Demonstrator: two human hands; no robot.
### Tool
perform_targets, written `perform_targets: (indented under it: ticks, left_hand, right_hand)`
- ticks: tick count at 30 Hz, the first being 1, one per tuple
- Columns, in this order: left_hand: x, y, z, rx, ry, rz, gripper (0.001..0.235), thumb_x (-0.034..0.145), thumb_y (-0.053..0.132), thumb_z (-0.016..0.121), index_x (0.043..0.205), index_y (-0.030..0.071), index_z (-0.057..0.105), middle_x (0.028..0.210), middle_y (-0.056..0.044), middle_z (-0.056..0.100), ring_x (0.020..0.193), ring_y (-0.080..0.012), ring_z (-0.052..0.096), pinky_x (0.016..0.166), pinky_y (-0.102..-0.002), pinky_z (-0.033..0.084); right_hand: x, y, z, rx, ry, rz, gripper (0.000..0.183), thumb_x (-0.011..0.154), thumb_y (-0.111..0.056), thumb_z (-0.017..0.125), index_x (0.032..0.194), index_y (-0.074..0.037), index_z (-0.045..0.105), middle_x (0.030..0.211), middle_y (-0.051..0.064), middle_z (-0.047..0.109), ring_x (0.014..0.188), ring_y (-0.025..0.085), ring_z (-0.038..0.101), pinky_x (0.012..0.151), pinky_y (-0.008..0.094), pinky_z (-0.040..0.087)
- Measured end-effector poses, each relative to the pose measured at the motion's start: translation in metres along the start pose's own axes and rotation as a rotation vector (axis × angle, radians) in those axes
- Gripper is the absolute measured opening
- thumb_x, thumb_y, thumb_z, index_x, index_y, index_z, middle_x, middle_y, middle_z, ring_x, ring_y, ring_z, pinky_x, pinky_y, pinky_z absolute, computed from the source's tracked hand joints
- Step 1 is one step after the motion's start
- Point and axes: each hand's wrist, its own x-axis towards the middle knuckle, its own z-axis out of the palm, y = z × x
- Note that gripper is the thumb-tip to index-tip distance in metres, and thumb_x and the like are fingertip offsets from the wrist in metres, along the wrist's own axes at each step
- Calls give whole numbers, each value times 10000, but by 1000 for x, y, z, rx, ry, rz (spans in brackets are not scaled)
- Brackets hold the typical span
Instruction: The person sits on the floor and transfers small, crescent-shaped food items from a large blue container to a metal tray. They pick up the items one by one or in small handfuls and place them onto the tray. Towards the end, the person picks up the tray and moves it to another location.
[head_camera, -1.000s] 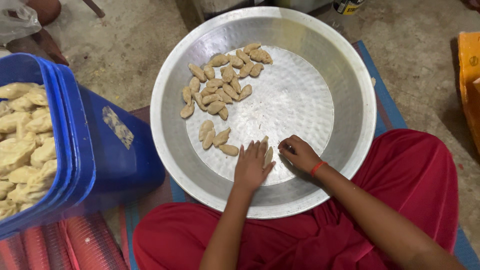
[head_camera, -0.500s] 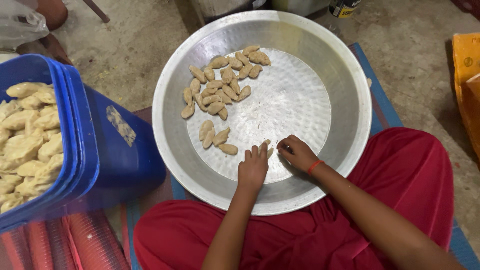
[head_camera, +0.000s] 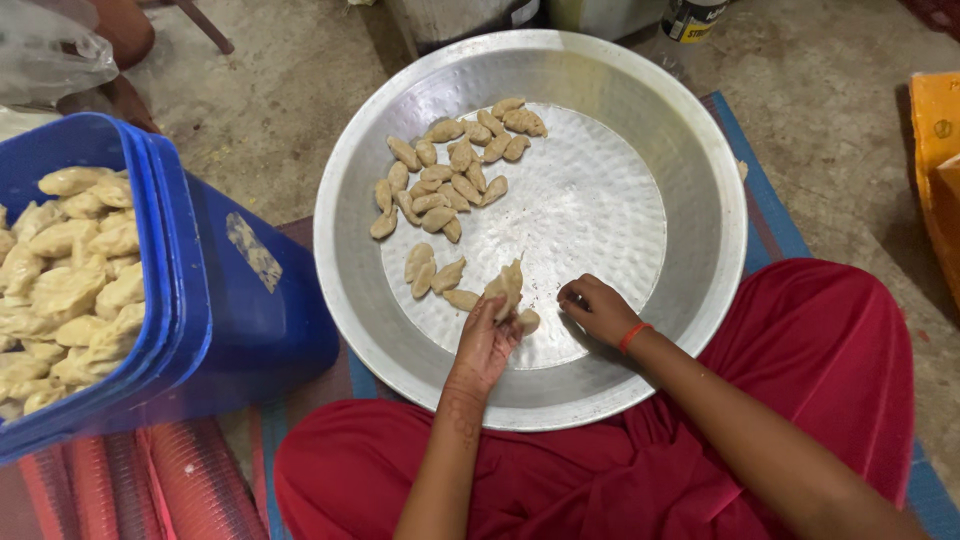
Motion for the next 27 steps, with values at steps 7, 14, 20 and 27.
perform_targets:
  ticks: [7, 14, 20, 27]
  left_hand:
    - [-25, 23, 24, 777, 212, 179, 479, 920, 221, 593, 1391, 146, 553, 1177, -80, 616, 989, -217, 622, 817, -373, 575]
    - [-31, -7, 29, 2066, -52, 390, 716, 782, 209, 664, 1475, 188, 486, 1426, -123, 508, 1341, -346, 460, 1038, -589, 407]
    - [-43, -11, 44, 2140, -143, 408, 939, 704, 510, 761, 1521, 195, 425, 1521, -155, 401, 1401, -398, 352, 1029, -667, 319]
    - [-26, -46, 51, 2246, 77, 449, 755, 803, 510, 768, 1401, 128, 510, 1315, -86, 505, 1177, -319, 514, 824, -563, 526]
  right_hand:
    - [-1, -5, -1, 7, -9, -4, 169, 923, -198, 663, 1030, -83, 727, 1006, 91, 628, 887, 221, 668, 814, 341, 548]
    - [-1, -6, -1, 3, -3, 14, 182, 928, -219, 674, 1034, -79, 723, 1000, 93, 633, 892, 222, 677, 815, 343, 547]
    - [-2, -8, -3, -10, -13, 31, 194, 912, -215, 676, 1036, -77, 733, 1004, 101, 632, 881, 237, 677, 811, 352, 553]
    - [2, -1, 2, 3, -32, 36, 204, 916, -220, 666, 1052, -80, 729, 1020, 92, 632, 906, 231, 693, 825, 348, 566]
